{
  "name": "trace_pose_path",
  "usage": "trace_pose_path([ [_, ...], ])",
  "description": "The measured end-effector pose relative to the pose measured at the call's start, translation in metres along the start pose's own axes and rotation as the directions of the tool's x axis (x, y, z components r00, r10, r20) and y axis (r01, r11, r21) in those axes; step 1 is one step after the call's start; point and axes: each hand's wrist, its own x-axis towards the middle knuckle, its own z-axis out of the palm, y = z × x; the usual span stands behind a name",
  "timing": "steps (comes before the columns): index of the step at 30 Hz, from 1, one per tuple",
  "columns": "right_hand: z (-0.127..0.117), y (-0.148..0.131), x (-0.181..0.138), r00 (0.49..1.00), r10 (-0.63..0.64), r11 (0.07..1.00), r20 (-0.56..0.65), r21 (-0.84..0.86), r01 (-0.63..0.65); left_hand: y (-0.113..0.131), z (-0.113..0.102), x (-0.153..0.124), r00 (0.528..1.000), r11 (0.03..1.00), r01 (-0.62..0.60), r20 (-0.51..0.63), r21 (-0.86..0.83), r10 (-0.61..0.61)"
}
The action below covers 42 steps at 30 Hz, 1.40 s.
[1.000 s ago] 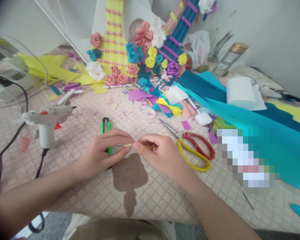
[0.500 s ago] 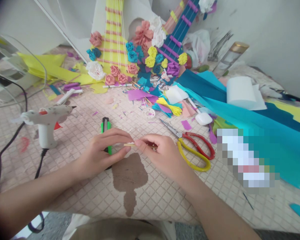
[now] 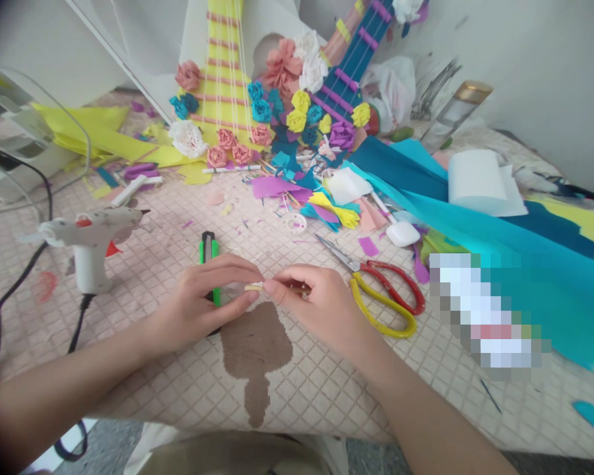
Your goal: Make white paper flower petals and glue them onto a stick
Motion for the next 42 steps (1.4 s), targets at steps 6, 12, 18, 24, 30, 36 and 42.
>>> trace_pose_path([
  [6, 0.0003, 0.0, 0.0008, 1.0, -0.015, 1.0, -0.02, 0.007, 0.016, -0.0003, 0.0005, -0.0003, 1.0, 1.0, 0.017, 0.017, 0.004, -0.017],
  [12, 0.0003, -0.0004, 0.0023, 1.0, -0.005, 0.999, -0.024, 0.033, 0.005, -0.0005, 0.0018, -0.0002, 1.0, 1.0, -0.004, 0.005, 0.02, 0.004],
  [18, -0.0002, -0.001, 0.0025, 0.999, 0.035, 0.997, -0.026, 0.072, -0.033, -0.0004, 0.0017, -0.0026, 1.0, 0.997, -0.001, -0.023, 0.08, 0.003],
  [24, 0.0008, 0.0011, 0.0016, 0.996, 0.069, 0.992, -0.064, 0.108, -0.062, 0.0022, -0.0014, -0.0016, 0.998, 0.991, -0.058, -0.017, 0.12, 0.061],
  [30, 0.001, -0.0007, 0.0006, 0.99, 0.128, 0.965, -0.056, 0.237, -0.111, 0.0039, -0.0011, -0.0009, 1.0, 1.0, 0.008, 0.009, 0.007, -0.008],
  [36, -0.0018, -0.0033, -0.0003, 0.991, 0.132, 0.935, 0.01, 0.331, -0.128, 0.0051, -0.0008, -0.0004, 0.969, 0.967, 0.229, 0.125, -0.115, -0.215],
  [42, -0.0016, -0.0037, 0.0001, 0.991, 0.13, 0.942, -0.022, 0.315, -0.116, 0.0055, -0.0026, 0.0005, 0.972, 0.958, 0.216, 0.133, -0.188, -0.193],
])
